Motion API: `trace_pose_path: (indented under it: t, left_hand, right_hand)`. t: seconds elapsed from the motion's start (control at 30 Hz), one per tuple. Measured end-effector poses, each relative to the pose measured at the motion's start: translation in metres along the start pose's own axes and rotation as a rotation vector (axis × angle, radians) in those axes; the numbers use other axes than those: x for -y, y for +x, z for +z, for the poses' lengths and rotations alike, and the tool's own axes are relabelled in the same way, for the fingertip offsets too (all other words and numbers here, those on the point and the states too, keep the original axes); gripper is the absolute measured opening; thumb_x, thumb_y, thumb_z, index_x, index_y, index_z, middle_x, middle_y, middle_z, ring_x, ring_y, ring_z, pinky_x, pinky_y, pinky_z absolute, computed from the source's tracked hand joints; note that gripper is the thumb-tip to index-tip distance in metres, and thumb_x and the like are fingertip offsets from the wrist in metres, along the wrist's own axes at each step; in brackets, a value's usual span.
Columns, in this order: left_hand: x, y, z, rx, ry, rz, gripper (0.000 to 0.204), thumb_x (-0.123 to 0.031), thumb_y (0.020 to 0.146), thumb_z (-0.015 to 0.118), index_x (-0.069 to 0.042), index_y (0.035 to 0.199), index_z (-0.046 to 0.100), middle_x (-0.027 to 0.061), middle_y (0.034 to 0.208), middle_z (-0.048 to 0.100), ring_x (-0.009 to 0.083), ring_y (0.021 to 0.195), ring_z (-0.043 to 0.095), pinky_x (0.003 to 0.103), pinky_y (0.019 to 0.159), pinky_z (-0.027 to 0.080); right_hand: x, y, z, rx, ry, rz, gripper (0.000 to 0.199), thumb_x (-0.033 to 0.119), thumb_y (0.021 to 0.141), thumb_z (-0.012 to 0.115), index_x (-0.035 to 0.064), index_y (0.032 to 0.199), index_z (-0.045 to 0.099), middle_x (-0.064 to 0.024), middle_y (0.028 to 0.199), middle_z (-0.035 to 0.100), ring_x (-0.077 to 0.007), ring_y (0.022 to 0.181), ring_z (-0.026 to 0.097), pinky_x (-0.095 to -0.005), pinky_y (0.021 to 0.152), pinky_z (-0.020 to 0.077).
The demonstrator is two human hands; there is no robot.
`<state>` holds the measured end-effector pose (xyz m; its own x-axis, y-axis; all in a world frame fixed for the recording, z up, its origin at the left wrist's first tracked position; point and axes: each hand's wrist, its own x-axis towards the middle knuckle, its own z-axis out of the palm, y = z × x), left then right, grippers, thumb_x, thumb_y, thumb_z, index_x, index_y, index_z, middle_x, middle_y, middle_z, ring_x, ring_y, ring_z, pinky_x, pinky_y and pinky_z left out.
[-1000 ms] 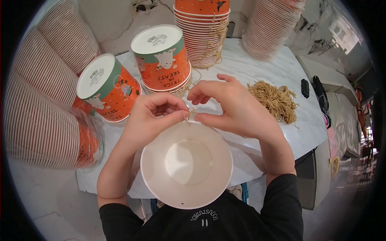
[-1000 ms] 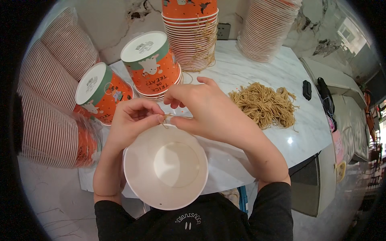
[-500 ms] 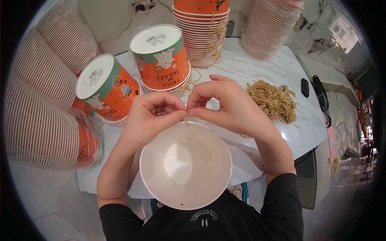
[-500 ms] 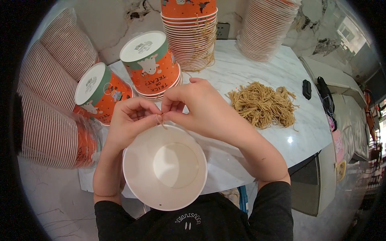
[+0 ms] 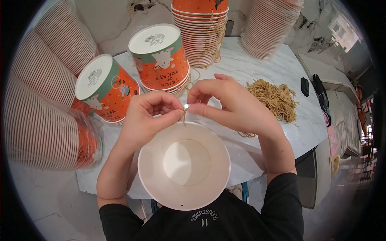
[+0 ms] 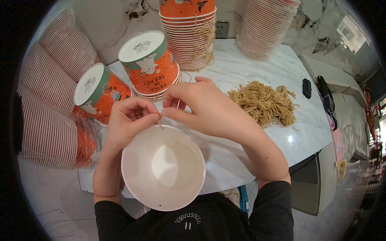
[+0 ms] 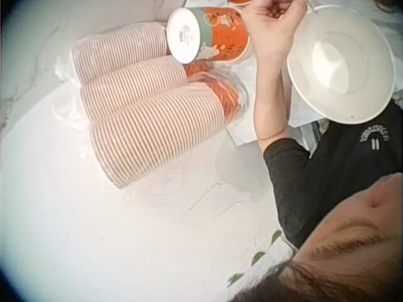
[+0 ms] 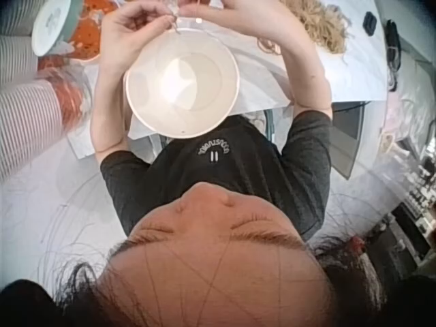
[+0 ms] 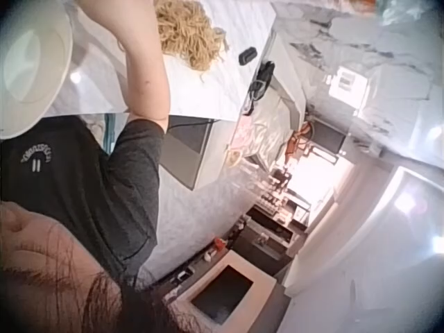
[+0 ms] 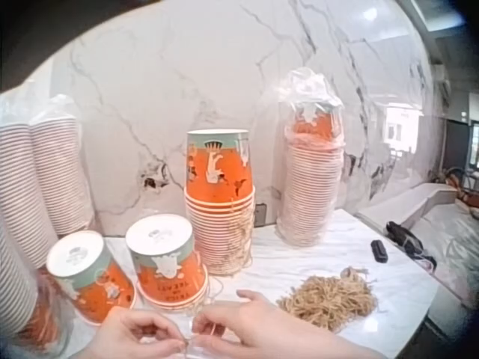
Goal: Threading and tying elastic cords through the holes of decorative paper buckets.
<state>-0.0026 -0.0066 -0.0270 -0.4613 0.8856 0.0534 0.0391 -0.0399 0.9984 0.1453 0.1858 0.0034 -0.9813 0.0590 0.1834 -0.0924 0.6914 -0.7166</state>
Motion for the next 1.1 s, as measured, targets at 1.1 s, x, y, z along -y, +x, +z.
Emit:
trace_pose_path:
  t: [1.1]
  left_hand:
    - [0.005, 0.002, -0.010, 0.140, -0.037, 0.066, 0.007, -0.006, 0.091, 0.072, -0.002, 0.094, 0.066, -0.0042, 0.088, 0.065, 0.0027, 0.081, 0.058, 0.022, 0.073, 0.048]
  right_hand:
    - [0.001, 0.002, 0.011, -0.028, 0.019, -0.111, 0.008, 0.014, 0.088, 0.073, 0.0106, 0.096, 0.071, 0.0010, 0.087, 0.070, -0.0176, 0.084, 0.068, -0.0590, 0.119, 0.0305]
